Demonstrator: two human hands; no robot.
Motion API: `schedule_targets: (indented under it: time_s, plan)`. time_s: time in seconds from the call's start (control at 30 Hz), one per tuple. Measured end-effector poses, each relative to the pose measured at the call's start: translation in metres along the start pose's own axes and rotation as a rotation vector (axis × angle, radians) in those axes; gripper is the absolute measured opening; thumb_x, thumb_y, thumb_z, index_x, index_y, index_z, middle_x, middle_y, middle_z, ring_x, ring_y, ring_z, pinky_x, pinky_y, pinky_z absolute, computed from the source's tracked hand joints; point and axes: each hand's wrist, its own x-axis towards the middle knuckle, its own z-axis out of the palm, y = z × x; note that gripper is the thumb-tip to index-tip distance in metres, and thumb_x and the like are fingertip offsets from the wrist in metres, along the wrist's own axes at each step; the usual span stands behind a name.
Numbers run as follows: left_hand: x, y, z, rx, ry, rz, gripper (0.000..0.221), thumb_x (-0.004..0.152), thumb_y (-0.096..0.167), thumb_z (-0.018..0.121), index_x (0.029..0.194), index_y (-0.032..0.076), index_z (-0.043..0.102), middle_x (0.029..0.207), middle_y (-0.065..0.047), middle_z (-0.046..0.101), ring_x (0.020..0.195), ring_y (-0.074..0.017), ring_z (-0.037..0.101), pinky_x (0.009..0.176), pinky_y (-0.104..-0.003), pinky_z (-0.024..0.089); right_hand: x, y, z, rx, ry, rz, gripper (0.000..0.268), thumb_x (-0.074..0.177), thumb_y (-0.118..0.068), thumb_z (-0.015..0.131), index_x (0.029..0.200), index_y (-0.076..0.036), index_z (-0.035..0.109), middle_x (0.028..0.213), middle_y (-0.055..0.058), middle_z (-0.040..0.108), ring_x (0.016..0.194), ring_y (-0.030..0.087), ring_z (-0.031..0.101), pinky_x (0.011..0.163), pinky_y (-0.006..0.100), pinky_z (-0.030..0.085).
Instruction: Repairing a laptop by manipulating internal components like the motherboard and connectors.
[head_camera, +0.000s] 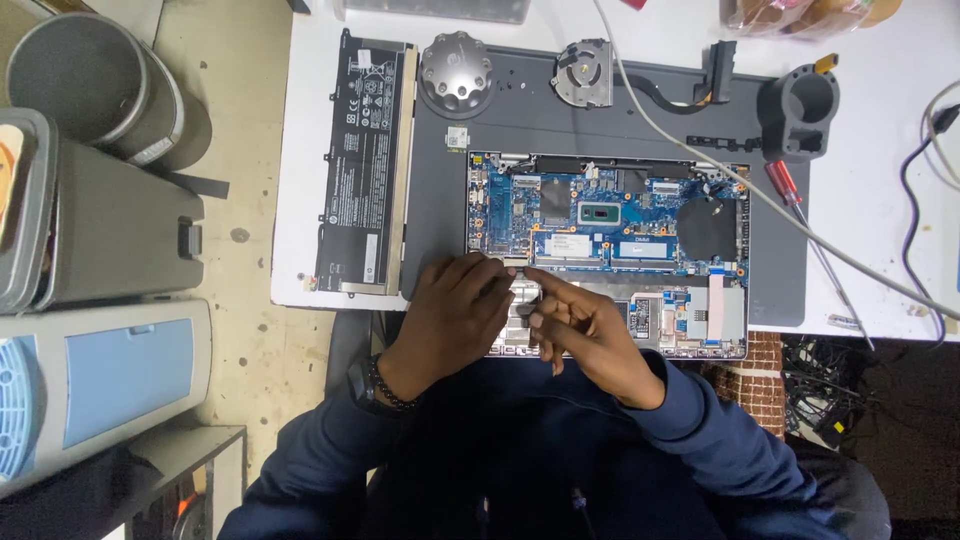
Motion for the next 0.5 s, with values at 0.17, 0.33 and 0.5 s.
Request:
schedule_targets:
  time_s: [0.17, 0.33, 0.5]
  plan:
    - [0.005, -0.003, -0.003, -0.106, 0.015, -0.063, 0.020, 0.098, 0.031, 0.067, 0.104, 0.013, 0.074, 0.107, -0.003, 0.064, 0.106, -0.0298, 0.068, 0.090, -0.047, 0.050, 0.004, -0.006, 0.006, 0.116, 0.032, 0.011, 0.057, 0.090, 0.005, 0.057, 0.145, 0.016, 0.044, 0.074, 0.019, 0.065, 0.053, 0.022, 0.069, 0.039, 0.031, 0.063]
    - [0.024, -0.013, -0.011, -0.132, 0.082, -0.087, 0.028, 0.094, 0.040, 0.073, 0.099, 0.013, 0.071, 0.105, -0.004, 0.065, 0.102, -0.0328, 0.069, 0.089, -0.051, 0.050, 0.005, -0.005, 0.005, 0.207, 0.063, 0.041, 0.054, 0.091, 0.002, 0.057, 0.141, 0.018, 0.047, 0.074, 0.015, 0.062, 0.054, 0.020, 0.069, 0.040, 0.029, 0.064]
    - [0.031, -0.030, -0.015, -0.158, -0.183, -0.050, 0.019, 0.090, 0.020, 0.074, 0.105, 0.008, 0.075, 0.104, -0.009, 0.064, 0.104, -0.0359, 0.068, 0.080, -0.047, 0.056, 0.005, -0.004, 0.005, 0.293, 0.134, 0.131, 0.053, 0.090, 0.002, 0.060, 0.140, 0.017, 0.050, 0.073, 0.015, 0.059, 0.054, 0.021, 0.069, 0.039, 0.026, 0.061]
